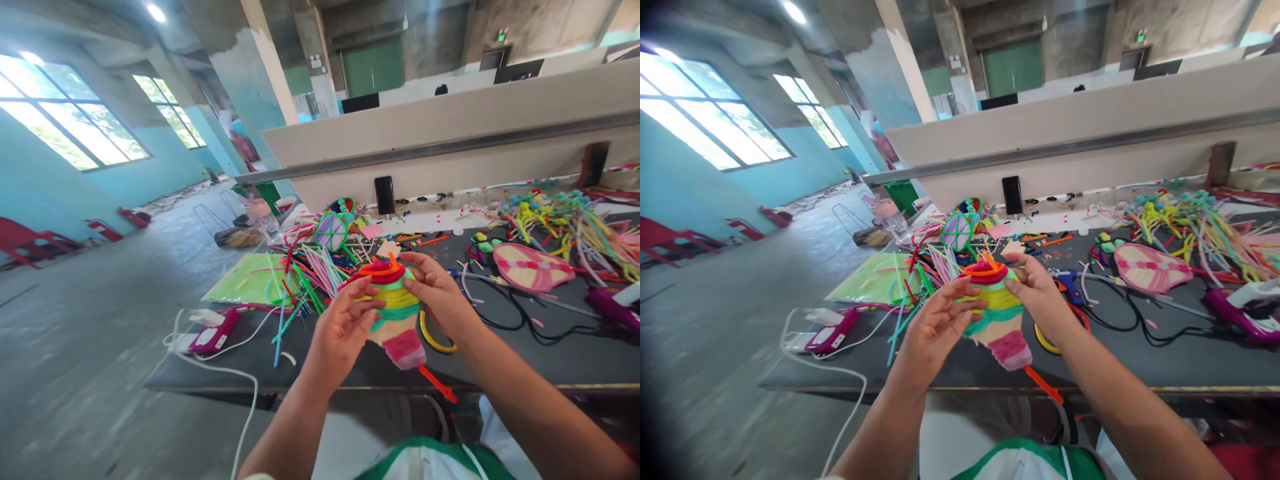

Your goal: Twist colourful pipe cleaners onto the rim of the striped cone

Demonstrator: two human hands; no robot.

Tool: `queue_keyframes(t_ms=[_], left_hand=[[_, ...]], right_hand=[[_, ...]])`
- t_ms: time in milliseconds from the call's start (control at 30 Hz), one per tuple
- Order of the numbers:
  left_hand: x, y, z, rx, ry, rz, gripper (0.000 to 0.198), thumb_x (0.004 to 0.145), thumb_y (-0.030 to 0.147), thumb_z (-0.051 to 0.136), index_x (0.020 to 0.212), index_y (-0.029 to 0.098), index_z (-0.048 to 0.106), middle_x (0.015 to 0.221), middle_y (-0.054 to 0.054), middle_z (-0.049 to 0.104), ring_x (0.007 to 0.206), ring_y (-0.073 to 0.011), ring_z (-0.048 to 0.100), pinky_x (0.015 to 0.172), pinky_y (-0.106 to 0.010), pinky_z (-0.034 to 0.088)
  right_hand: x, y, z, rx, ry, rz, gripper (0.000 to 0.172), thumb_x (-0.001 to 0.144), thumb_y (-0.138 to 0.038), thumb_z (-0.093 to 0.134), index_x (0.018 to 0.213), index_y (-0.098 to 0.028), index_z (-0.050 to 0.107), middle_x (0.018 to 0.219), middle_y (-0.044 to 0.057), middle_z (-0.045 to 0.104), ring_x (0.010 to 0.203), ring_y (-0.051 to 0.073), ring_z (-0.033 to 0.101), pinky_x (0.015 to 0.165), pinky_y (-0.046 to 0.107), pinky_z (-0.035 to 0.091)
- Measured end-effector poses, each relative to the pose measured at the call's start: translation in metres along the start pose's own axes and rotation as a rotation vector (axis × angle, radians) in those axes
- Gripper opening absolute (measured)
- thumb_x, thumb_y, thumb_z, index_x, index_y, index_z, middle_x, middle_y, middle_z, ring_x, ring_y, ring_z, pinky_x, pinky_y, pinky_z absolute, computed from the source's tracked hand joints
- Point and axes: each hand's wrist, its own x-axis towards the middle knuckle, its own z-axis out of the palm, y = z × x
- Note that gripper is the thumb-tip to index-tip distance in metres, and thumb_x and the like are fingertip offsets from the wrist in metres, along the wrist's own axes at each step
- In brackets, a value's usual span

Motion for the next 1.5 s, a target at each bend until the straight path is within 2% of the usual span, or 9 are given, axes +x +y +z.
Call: queue_keyframes(t_ms=[67, 133, 233, 367, 467, 800, 1067, 1233, 1500], left_hand=[[-0.003, 0.004, -0.008, 0.187, 0.154, 0.103, 0.035, 0.084, 0.025, 0.059, 0.119, 0.023, 0.057, 0.113, -0.008, 0.058, 0.099, -0.0181, 0.06, 0.087, -0.031, 0.049], [-0.005, 0.01, -0.014, 0.419, 0.243, 0.206, 0.03, 0.082, 0.024, 0.061, 0.112, 0.023, 0.062, 0.113, -0.007, 0.057, 0.1, -0.0183, 0.057, 0.09, -0.031, 0.047], [-0.004, 0.014, -0.017, 0.577, 0.15, 0.24, 0.035, 0.078, 0.026, 0.066, 0.113, 0.022, 0.064, 0.117, -0.008, 0.057, 0.106, -0.0213, 0.054, 0.095, -0.034, 0.043], [-0.002, 0.008, -0.014, 0.434, -0.04, 0.113, 0.044, 0.078, 0.031, 0.066, 0.121, 0.021, 0.06, 0.12, -0.01, 0.06, 0.106, -0.0225, 0.057, 0.095, -0.034, 0.044], [-0.003, 0.0, -0.013, 0.322, -0.093, 0.012, 0.044, 0.078, 0.033, 0.067, 0.119, 0.02, 0.061, 0.117, -0.01, 0.064, 0.104, -0.0228, 0.06, 0.092, -0.032, 0.045], [-0.01, -0.026, -0.013, 0.093, -0.087, -0.161, 0.028, 0.074, 0.03, 0.069, 0.097, 0.015, 0.067, 0.089, -0.005, 0.067, 0.08, -0.0162, 0.059, 0.071, -0.023, 0.045], [-0.012, -0.029, -0.012, -0.01, -0.119, -0.311, 0.026, 0.07, 0.027, 0.071, 0.09, 0.013, 0.064, 0.078, -0.001, 0.062, 0.069, -0.0113, 0.053, 0.062, -0.019, 0.04], [-0.012, -0.033, -0.018, -0.078, -0.215, -0.312, 0.033, 0.079, 0.041, 0.063, 0.097, 0.014, 0.062, 0.086, -0.004, 0.062, 0.073, -0.0124, 0.055, 0.062, -0.02, 0.041], [-0.01, -0.042, -0.015, 0.085, -0.191, -0.28, 0.031, 0.083, 0.043, 0.055, 0.085, 0.012, 0.062, 0.077, -0.002, 0.056, 0.068, -0.0114, 0.049, 0.06, -0.02, 0.037]], right_hand=[[-0.009, -0.004, -0.005, 0.039, 0.001, 0.035, 0.046, 0.077, -0.031, 0.068, 0.118, -0.026, 0.049, 0.1, 0.004, 0.07, 0.09, 0.02, 0.068, 0.08, 0.035, 0.053], [-0.018, -0.005, -0.006, 0.072, 0.005, 0.056, 0.042, 0.076, -0.029, 0.069, 0.115, -0.026, 0.051, 0.098, 0.003, 0.07, 0.087, 0.02, 0.068, 0.078, 0.034, 0.053], [-0.032, -0.002, -0.001, 0.096, 0.003, 0.09, 0.039, 0.076, -0.028, 0.07, 0.111, -0.026, 0.053, 0.097, 0.003, 0.07, 0.084, 0.019, 0.069, 0.076, 0.033, 0.053], [-0.045, 0.004, 0.007, 0.057, 0.018, 0.149, 0.036, 0.075, -0.028, 0.07, 0.106, -0.025, 0.054, 0.1, 0.004, 0.07, 0.083, 0.02, 0.069, 0.072, 0.031, 0.054], [-0.051, 0.01, 0.009, 0.043, 0.031, 0.168, 0.033, 0.074, -0.028, 0.07, 0.103, -0.026, 0.055, 0.1, 0.003, 0.071, 0.083, 0.019, 0.069, 0.071, 0.03, 0.053], [-0.05, 0.03, 0.004, -0.028, 0.013, 0.221, 0.037, 0.075, -0.028, 0.069, 0.11, -0.026, 0.058, 0.105, 0.005, 0.069, 0.086, 0.02, 0.067, 0.076, 0.033, 0.053], [-0.051, 0.043, -0.007, -0.153, -0.001, 0.256, 0.03, 0.072, -0.026, 0.073, 0.102, -0.025, 0.068, 0.094, 0.001, 0.071, 0.077, 0.016, 0.065, 0.069, 0.028, 0.051], [-0.054, 0.046, -0.004, -0.206, -0.037, 0.259, 0.026, 0.073, -0.026, 0.07, 0.099, -0.024, 0.069, 0.096, 0.003, 0.071, 0.083, 0.018, 0.066, 0.073, 0.03, 0.052], [-0.054, 0.053, -0.001, -0.14, -0.008, 0.361, 0.029, 0.07, -0.026, 0.073, 0.099, -0.023, 0.069, 0.094, 0.004, 0.072, 0.081, 0.02, 0.067, 0.072, 0.032, 0.053]])
